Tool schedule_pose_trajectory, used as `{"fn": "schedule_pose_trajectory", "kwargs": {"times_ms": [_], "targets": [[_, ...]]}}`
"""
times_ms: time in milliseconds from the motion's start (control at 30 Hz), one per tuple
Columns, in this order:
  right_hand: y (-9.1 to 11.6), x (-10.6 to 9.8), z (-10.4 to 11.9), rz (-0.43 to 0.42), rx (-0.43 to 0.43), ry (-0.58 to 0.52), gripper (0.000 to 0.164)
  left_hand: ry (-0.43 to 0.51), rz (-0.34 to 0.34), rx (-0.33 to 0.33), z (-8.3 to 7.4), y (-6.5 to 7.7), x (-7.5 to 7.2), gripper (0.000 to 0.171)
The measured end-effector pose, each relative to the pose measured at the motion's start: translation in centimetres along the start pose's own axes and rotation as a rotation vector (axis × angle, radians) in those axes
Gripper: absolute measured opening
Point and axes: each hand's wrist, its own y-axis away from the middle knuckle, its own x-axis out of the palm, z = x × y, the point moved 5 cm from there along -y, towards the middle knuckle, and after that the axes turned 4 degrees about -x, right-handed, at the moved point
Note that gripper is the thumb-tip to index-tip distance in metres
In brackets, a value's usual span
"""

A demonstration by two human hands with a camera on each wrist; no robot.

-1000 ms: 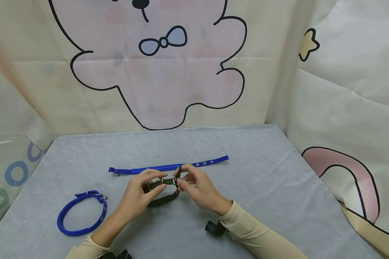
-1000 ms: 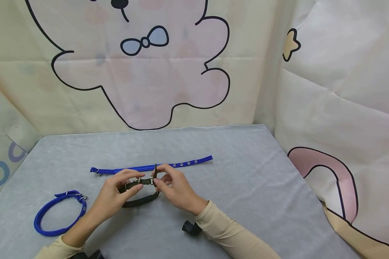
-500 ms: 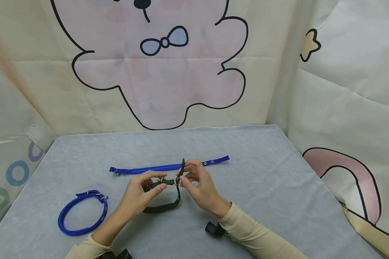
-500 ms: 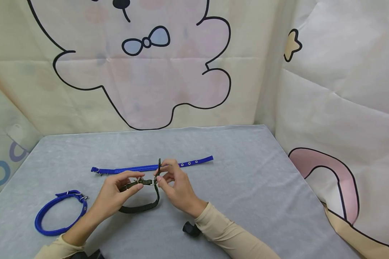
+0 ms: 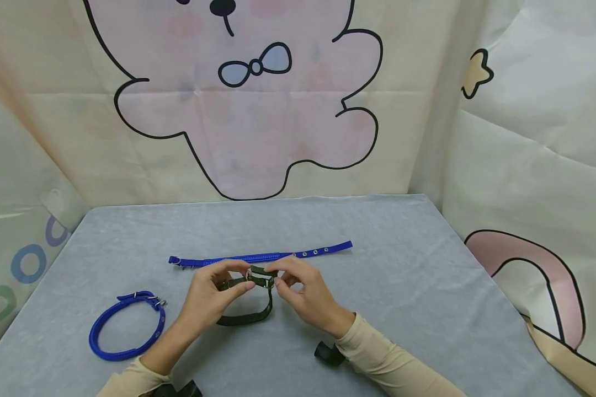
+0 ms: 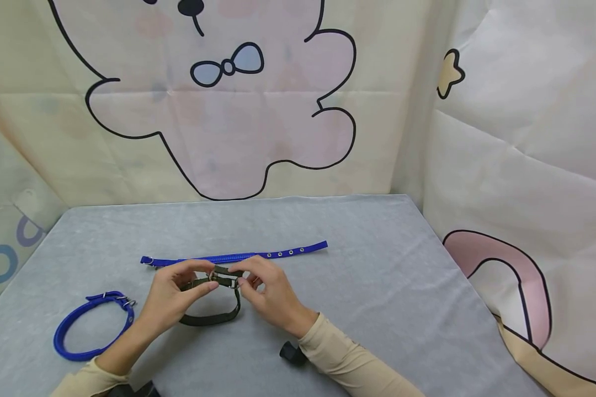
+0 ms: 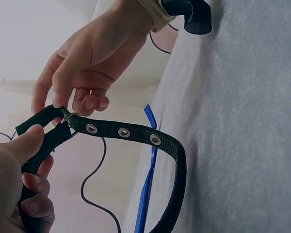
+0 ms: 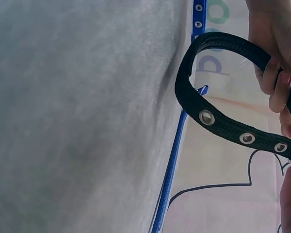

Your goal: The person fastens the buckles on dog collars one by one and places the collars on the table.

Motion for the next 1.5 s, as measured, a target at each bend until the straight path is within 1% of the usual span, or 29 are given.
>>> {"fn": "schedule_pose_trajectory", "kwargs": {"times_ms": [167,267,333,533,800,1000,1167,1367,1500], "targets": [[0.02,0.06,0.15,0.021,-0.065,0.034,0.029,-0.021,-0.002,0.015,0.04,-0.01,-0.01,0.028],[0.05,0.08,0.25,0.027,-0.085,0.047,0.029,-0.03,0.0,0.021,0.09,0.01,0.02,0.028],[0.04,0.05,0.28,0.027,-0.082,0.049,0.029,-0.029,0.002,0.024,0.1,0.02,0.05,0.027],[0.04,0.02,0.19,0.032,-0.025,0.035,0.026,-0.02,0.009,0.023,0.1,0.04,0.13,0.027],[0.03,0.34,0.25,0.055,-0.026,0.039,0.025,-0.014,0.028,0.003,0.27,-0.03,0.02,0.026],[0.15,0.46,-0.19,0.054,0.055,0.025,0.025,0.017,0.073,-0.041,0.24,-0.19,-0.14,0.024],[0.27,0.39,-0.5,0.036,0.112,0.004,0.024,0.026,0.112,-0.099,0.33,-0.3,-0.18,0.027],[0.27,0.37,-0.53,0.021,0.118,-0.006,0.021,0.025,0.138,-0.168,0.74,-0.45,-0.08,0.026],[0.19,0.49,-0.39,0.016,0.098,-0.009,0.012,0.034,0.144,-0.179,0.82,-0.43,-0.12,0.021]]}}
